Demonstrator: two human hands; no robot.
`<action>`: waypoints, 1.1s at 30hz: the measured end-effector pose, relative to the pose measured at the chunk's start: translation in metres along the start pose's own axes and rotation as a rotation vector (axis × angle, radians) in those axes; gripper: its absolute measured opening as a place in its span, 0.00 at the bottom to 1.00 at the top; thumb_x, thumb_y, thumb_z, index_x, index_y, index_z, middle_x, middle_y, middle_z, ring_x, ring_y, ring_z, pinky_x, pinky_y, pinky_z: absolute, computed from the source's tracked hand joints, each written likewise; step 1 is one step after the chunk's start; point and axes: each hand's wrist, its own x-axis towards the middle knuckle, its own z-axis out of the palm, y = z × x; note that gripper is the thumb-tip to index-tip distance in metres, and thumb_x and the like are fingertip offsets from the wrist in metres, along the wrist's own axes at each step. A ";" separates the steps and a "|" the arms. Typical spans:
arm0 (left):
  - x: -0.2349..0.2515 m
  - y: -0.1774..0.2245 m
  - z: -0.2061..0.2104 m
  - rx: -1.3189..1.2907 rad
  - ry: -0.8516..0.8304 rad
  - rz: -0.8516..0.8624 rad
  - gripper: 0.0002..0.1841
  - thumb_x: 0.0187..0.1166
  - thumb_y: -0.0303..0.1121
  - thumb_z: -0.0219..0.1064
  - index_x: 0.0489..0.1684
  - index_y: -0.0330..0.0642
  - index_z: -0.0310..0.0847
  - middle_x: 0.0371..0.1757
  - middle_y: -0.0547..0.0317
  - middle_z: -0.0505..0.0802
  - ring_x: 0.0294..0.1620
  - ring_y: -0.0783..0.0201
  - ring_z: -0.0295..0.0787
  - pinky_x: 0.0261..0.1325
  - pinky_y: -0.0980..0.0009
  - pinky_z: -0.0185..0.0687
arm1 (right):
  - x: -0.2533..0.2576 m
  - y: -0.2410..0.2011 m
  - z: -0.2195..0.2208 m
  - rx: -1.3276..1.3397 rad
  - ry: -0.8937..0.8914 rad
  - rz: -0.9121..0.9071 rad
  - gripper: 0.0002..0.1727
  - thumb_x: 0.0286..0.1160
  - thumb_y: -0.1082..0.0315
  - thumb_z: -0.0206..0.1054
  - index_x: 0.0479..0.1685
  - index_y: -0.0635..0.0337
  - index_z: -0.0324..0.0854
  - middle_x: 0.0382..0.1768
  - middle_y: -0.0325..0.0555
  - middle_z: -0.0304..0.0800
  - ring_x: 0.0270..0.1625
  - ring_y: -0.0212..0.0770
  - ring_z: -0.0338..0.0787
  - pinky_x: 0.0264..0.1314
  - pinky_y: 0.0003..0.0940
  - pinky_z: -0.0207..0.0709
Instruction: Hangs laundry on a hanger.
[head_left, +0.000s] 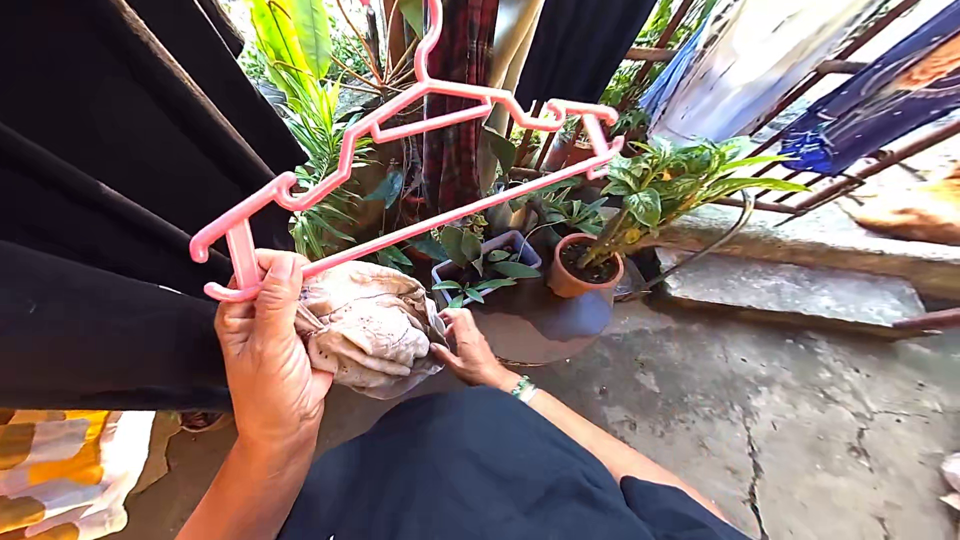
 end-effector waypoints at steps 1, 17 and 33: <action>-0.003 0.005 0.002 -0.007 -0.010 -0.003 0.13 0.90 0.29 0.53 0.41 0.50 0.87 0.35 0.70 0.92 0.37 0.76 0.90 0.44 0.77 0.90 | 0.005 0.003 0.011 -0.021 -0.005 0.031 0.28 0.74 0.66 0.67 0.72 0.73 0.73 0.66 0.69 0.80 0.59 0.54 0.89 0.62 0.45 0.84; 0.001 0.022 -0.137 0.390 0.128 0.134 0.09 0.86 0.21 0.51 0.46 0.41 0.77 0.39 0.71 0.91 0.46 0.74 0.91 0.63 0.71 0.86 | 0.054 0.026 -0.091 0.614 -0.329 0.278 0.04 0.73 0.72 0.72 0.33 0.58 0.90 0.28 0.28 0.92 0.33 0.22 0.88 0.44 0.24 0.83; -0.012 0.045 -0.153 0.116 0.197 0.051 0.17 0.88 0.23 0.41 0.39 0.39 0.79 0.35 0.63 0.93 0.43 0.69 0.93 0.58 0.70 0.89 | 0.061 0.018 -0.087 0.248 0.174 0.057 0.06 0.66 0.76 0.76 0.39 0.69 0.92 0.54 0.55 0.91 0.53 0.38 0.92 0.57 0.34 0.88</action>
